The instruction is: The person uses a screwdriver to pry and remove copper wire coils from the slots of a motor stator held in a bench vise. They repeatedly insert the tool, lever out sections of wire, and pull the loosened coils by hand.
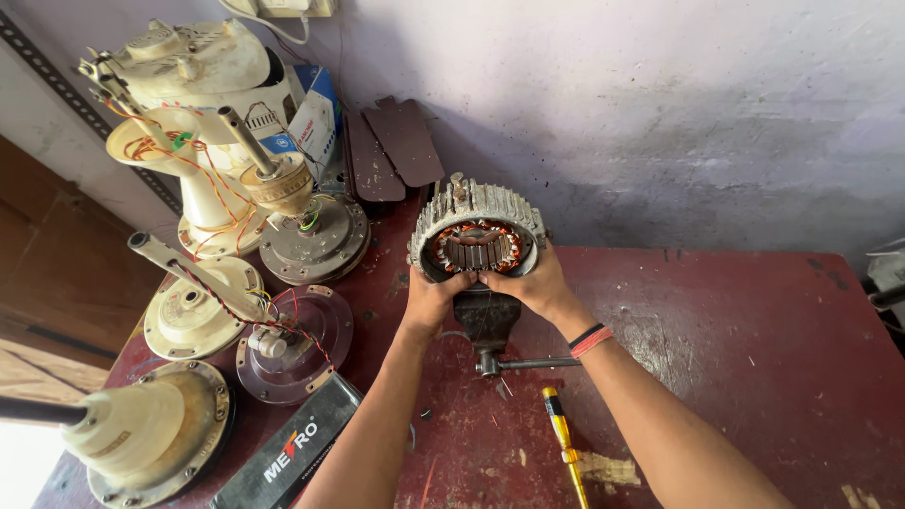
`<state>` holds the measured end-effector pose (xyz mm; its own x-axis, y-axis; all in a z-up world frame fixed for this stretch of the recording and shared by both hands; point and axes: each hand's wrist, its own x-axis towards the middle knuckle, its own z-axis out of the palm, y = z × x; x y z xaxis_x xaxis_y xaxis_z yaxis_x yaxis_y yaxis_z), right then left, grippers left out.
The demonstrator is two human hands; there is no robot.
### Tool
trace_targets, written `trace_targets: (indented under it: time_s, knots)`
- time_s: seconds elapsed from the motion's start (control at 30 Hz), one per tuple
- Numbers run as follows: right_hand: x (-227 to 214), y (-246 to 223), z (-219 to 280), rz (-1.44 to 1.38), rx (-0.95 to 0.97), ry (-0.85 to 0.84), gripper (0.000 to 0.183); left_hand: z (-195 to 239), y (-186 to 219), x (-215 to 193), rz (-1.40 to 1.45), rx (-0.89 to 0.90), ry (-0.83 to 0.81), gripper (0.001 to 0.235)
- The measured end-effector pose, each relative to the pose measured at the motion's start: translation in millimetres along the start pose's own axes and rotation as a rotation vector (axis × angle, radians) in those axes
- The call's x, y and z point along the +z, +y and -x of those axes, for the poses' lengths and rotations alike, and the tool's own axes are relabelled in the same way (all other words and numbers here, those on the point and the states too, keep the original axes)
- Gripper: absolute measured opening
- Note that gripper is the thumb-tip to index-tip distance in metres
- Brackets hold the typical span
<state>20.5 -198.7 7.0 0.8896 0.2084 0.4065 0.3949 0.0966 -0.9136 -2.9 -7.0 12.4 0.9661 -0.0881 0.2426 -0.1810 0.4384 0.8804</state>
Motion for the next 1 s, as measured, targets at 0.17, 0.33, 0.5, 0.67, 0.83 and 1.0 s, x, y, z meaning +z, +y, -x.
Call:
trace_targets:
  time_s: [0.17, 0.33, 0.5, 0.67, 0.83, 1.0]
  knots:
    - [4.4, -4.8, 0.6, 0.099, -0.013, 0.018, 0.064, -1.5, 5.2, -5.0, -0.005, -0.065, -0.016, 0.045]
    - [11.4, -13.6, 3.8, -0.008, 0.115, 0.020, 0.058, 1.8, 13.4, -9.0, 0.042, -0.110, -0.048, 0.044]
    - [16.7, -16.4, 4.0, -0.126, 0.195, 0.098, 0.067, 3.8, 17.2, -9.6, 0.034, -0.065, -0.083, 0.047]
    - [14.4, -12.6, 5.9, -0.098, 0.188, 0.118, 0.068, 5.8, 10.5, -11.0, 0.072, -0.113, -0.030, 0.039]
    - [12.9, -13.2, 4.4, -0.049, 0.147, 0.079, 0.061, 11.6, 11.6, -6.9, 0.054, -0.106, 0.018, 0.043]
    - [10.2, -12.4, 2.2, 0.106, 0.071, 0.050, 0.062, 41.3, 26.8, 15.5, -0.355, 0.079, 0.315, 0.065]
